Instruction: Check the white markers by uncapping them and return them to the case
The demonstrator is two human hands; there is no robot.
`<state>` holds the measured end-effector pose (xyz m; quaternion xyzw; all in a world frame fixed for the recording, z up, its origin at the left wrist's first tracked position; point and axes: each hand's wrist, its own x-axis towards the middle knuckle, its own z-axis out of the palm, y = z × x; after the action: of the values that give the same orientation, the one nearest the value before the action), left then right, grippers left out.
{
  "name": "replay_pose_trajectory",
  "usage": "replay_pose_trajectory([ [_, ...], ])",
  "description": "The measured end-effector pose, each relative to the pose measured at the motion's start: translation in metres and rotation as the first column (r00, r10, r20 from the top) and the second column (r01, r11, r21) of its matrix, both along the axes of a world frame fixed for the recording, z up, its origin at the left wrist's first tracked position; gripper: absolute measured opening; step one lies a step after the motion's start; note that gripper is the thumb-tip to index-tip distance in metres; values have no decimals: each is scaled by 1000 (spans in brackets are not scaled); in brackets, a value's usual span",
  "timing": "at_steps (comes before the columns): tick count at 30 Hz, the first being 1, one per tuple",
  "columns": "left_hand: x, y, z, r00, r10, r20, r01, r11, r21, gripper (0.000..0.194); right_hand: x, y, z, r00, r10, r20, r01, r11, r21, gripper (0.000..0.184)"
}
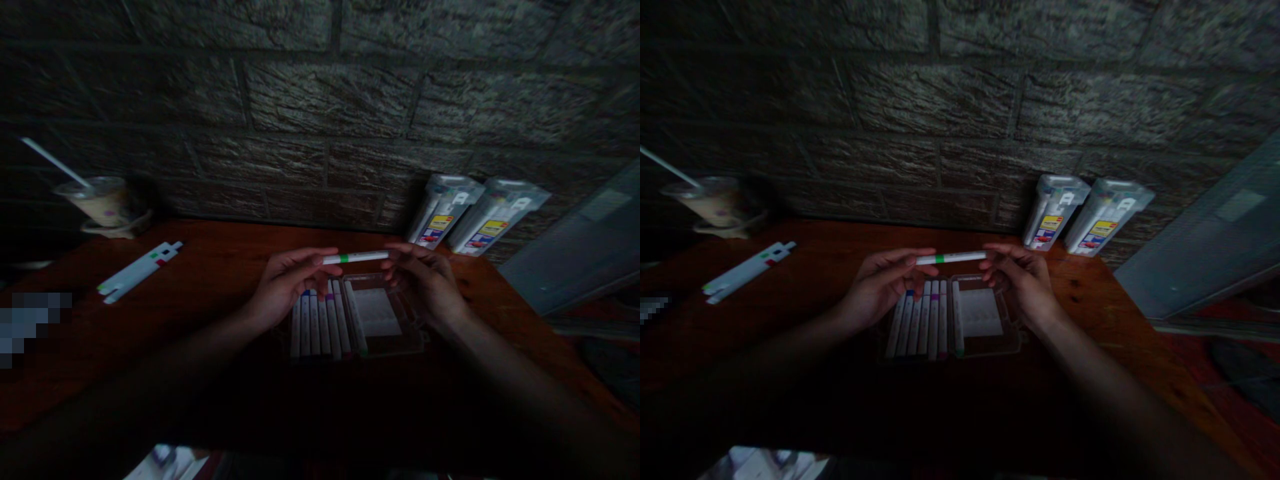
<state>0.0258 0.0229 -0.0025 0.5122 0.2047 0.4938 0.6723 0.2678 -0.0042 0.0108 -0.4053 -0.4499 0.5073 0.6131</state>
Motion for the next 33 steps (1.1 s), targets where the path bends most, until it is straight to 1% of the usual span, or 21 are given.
replay_pose_trajectory([
  [5,-2,0,-1,998,-55,14,55,998,13,28,0,2,-1,999,8,-46,-9,1000,-30,14],
  [9,-2,-1,0,998,-66,6,66,997,26,29,-1,3,-2,998,4,-55,-7,999,-43,11],
  [14,-1,-3,4,999,-37,-14,37,999,21,27,0,2,-3,998,29,-63,-32,999,-43,14],
  [18,0,-3,3,998,17,-66,-17,1000,4,23,0,1,-5,999,29,-34,-30,999,-23,14],
  [22,1,0,-1,986,68,-151,-63,997,37,22,-1,0,-6,997,50,61,-52,998,27,15],
  [25,2,-1,0,969,93,-227,-76,994,82,21,-5,-3,-5,980,64,186,-79,994,76,13],
  [29,3,-4,2,940,126,-318,-82,985,149,17,-10,-8,-7,907,38,419,-101,986,130,8],
  [31,3,-5,2,924,133,-357,-72,981,178,16,-12,-11,-9,871,18,491,-122,976,180,7],
  [33,4,-6,0,911,136,-390,-56,976,209,16,-14,-12,-13,848,6,529,-146,964,223,7],
])
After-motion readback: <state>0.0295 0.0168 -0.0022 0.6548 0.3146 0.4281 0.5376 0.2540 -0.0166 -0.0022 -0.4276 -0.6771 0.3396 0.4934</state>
